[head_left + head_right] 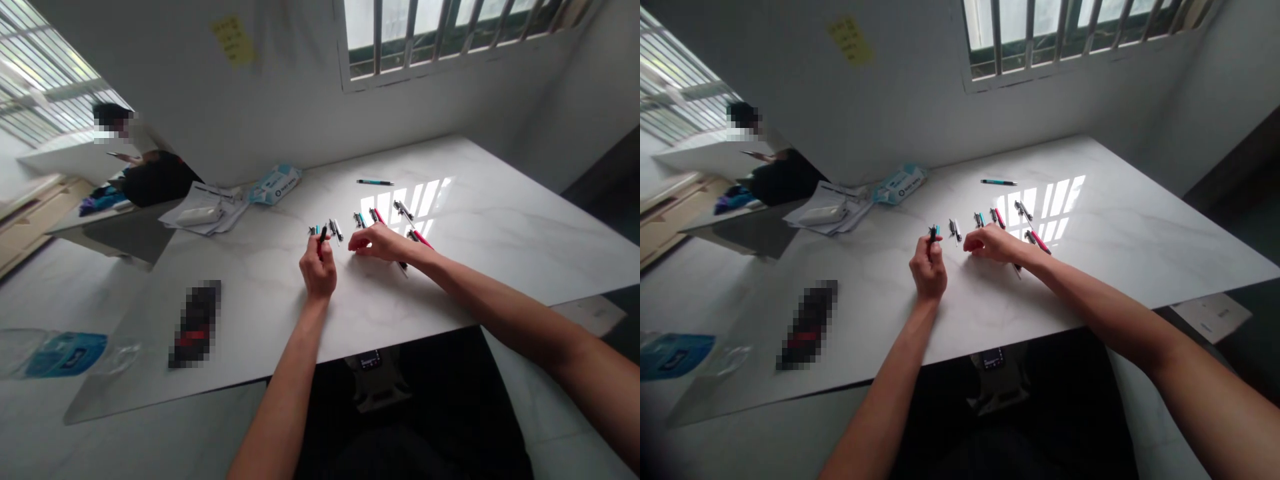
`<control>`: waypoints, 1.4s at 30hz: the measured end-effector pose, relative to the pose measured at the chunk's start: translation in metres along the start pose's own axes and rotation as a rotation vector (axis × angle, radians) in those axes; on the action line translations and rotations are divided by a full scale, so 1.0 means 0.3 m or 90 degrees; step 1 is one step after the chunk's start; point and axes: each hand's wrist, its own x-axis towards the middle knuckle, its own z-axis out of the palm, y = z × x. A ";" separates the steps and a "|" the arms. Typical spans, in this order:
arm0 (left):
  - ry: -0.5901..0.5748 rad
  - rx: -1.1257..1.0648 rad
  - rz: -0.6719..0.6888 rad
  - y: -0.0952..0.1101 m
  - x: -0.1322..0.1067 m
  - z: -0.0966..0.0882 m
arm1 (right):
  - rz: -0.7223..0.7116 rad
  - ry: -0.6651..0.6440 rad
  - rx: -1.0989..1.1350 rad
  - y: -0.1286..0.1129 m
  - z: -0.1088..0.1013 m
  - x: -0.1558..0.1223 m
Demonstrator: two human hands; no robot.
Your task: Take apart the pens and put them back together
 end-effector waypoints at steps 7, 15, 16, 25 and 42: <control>-0.006 0.009 0.024 -0.006 0.010 0.011 | -0.008 0.011 0.017 0.005 -0.007 0.001; -0.093 0.143 0.061 0.004 -0.021 0.031 | 0.025 0.114 0.066 -0.100 -0.024 0.004; -0.117 0.166 0.076 0.002 -0.026 0.036 | 0.032 0.126 0.063 -0.115 -0.014 0.005; -0.144 0.177 0.106 -0.021 -0.035 0.050 | 0.007 0.171 0.139 -0.148 0.031 0.014; -0.133 0.020 0.024 0.006 -0.031 0.042 | -0.040 0.131 0.431 -0.126 0.036 0.022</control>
